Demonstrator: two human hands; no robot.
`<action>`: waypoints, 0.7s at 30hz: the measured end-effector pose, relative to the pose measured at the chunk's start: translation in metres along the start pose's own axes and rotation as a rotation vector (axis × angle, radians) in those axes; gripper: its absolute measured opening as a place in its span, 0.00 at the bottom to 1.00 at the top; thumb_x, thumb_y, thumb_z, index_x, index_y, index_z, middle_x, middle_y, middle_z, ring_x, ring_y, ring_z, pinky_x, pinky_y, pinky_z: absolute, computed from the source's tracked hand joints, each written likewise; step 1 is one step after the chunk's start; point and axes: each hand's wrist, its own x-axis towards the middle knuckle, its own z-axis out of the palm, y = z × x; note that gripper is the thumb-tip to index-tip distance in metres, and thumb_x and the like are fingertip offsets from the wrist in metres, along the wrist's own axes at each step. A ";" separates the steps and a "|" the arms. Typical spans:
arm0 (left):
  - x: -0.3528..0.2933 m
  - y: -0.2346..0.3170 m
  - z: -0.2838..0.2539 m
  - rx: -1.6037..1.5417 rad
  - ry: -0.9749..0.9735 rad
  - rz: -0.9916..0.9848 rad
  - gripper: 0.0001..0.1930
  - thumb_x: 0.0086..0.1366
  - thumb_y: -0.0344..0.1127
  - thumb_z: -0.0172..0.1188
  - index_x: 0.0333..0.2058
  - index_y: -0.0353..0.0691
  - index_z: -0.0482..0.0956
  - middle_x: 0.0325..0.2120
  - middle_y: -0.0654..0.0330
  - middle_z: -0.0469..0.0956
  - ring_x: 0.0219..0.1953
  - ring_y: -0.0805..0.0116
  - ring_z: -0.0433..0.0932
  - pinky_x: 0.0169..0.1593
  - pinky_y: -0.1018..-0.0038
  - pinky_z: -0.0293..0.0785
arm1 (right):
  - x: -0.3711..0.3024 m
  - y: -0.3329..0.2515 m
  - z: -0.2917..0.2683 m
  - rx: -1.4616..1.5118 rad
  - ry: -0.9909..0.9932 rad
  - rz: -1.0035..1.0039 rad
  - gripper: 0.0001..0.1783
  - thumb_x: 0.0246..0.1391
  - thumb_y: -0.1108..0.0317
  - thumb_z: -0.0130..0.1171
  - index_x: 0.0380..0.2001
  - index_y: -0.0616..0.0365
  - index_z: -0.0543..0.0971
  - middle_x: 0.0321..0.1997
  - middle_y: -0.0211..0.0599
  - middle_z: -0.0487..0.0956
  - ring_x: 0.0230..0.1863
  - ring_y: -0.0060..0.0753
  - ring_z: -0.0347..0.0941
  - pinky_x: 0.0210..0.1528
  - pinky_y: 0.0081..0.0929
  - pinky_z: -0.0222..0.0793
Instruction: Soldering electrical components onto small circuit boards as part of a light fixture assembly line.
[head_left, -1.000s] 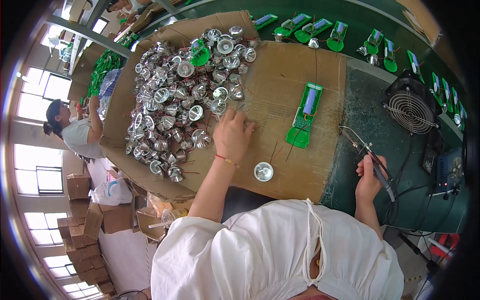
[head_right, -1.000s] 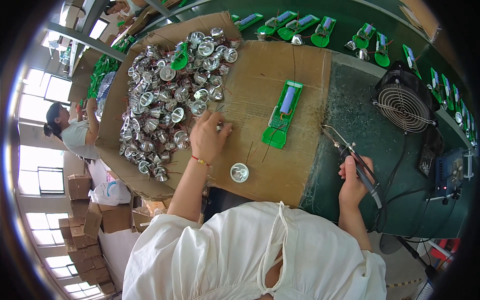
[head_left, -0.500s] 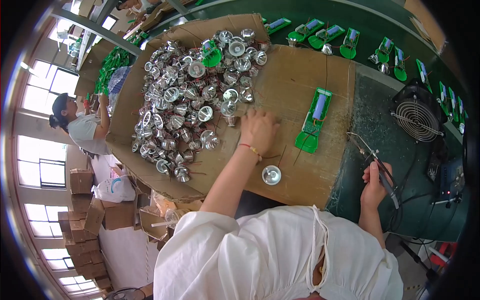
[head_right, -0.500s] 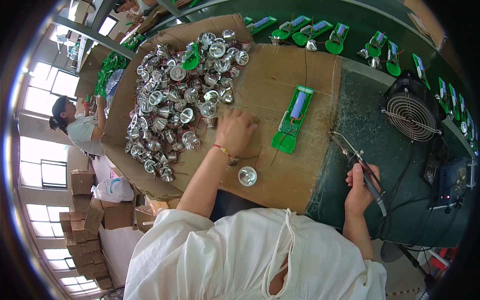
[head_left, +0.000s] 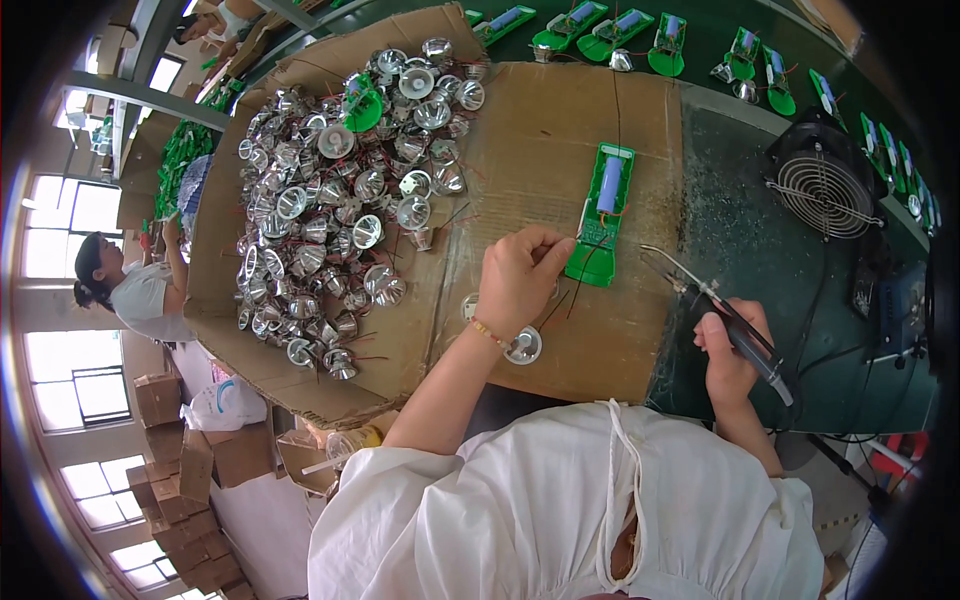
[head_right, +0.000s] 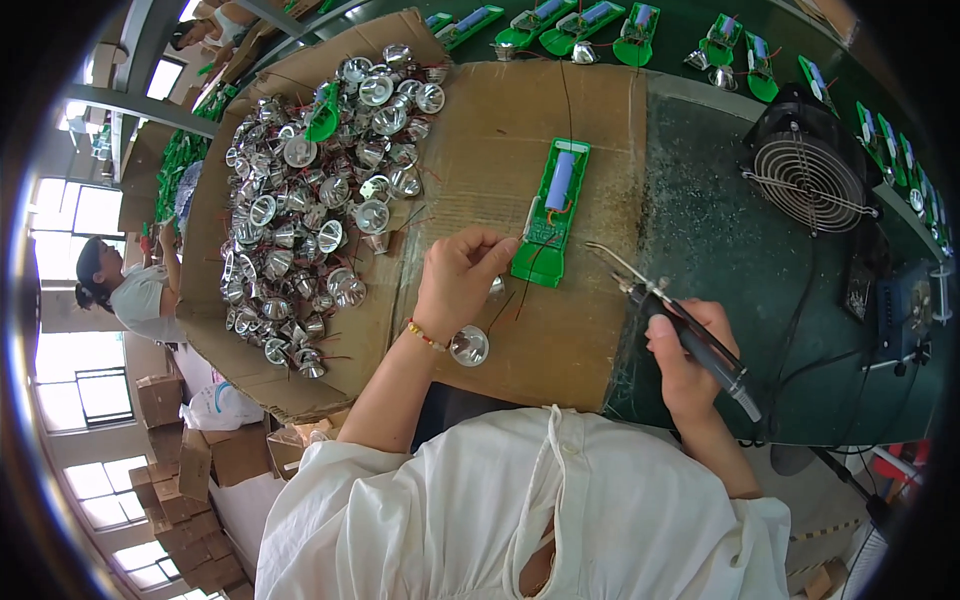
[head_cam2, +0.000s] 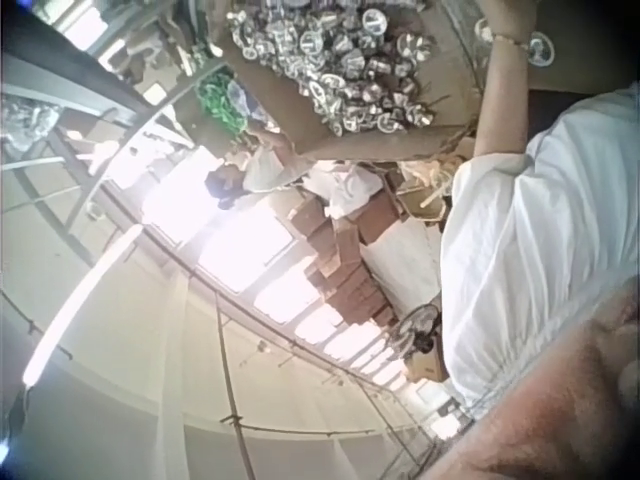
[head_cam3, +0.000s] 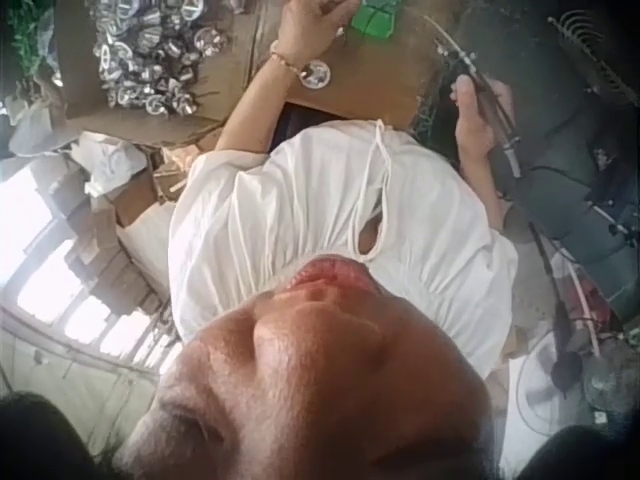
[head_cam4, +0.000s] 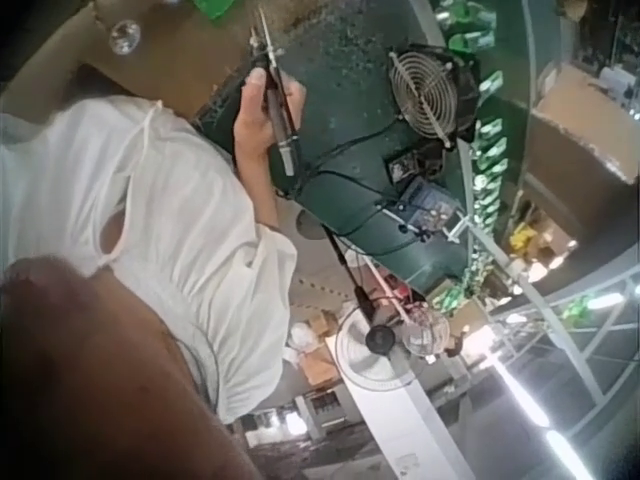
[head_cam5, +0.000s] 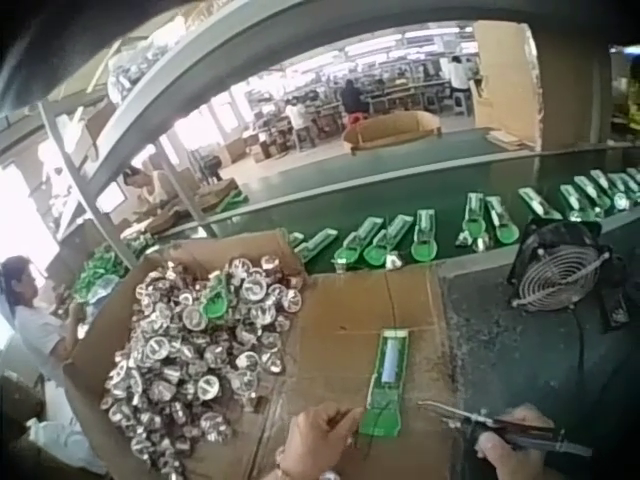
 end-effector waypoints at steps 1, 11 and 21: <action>0.000 -0.002 0.003 -0.004 -0.009 0.000 0.08 0.53 0.34 0.60 0.24 0.34 0.77 0.17 0.56 0.76 0.18 0.64 0.74 0.24 0.73 0.69 | 0.001 0.000 0.004 -0.005 -0.019 -0.062 0.10 0.45 0.73 0.61 0.29 0.64 0.71 0.22 0.33 0.74 0.19 0.16 0.68 0.22 0.14 0.63; 0.001 -0.006 0.012 0.081 -0.013 0.140 0.09 0.51 0.35 0.61 0.22 0.34 0.78 0.24 0.54 0.73 0.24 0.61 0.72 0.29 0.70 0.68 | 0.012 0.003 0.029 -0.069 -0.015 -0.081 0.09 0.45 0.72 0.62 0.26 0.63 0.72 0.17 0.29 0.74 0.18 0.14 0.67 0.21 0.14 0.62; 0.005 -0.007 0.012 0.074 -0.057 0.127 0.09 0.51 0.35 0.62 0.22 0.35 0.78 0.23 0.54 0.72 0.23 0.62 0.72 0.28 0.71 0.68 | 0.019 0.000 0.028 -0.149 -0.060 -0.129 0.09 0.43 0.73 0.62 0.25 0.63 0.72 0.17 0.29 0.73 0.17 0.13 0.66 0.20 0.14 0.62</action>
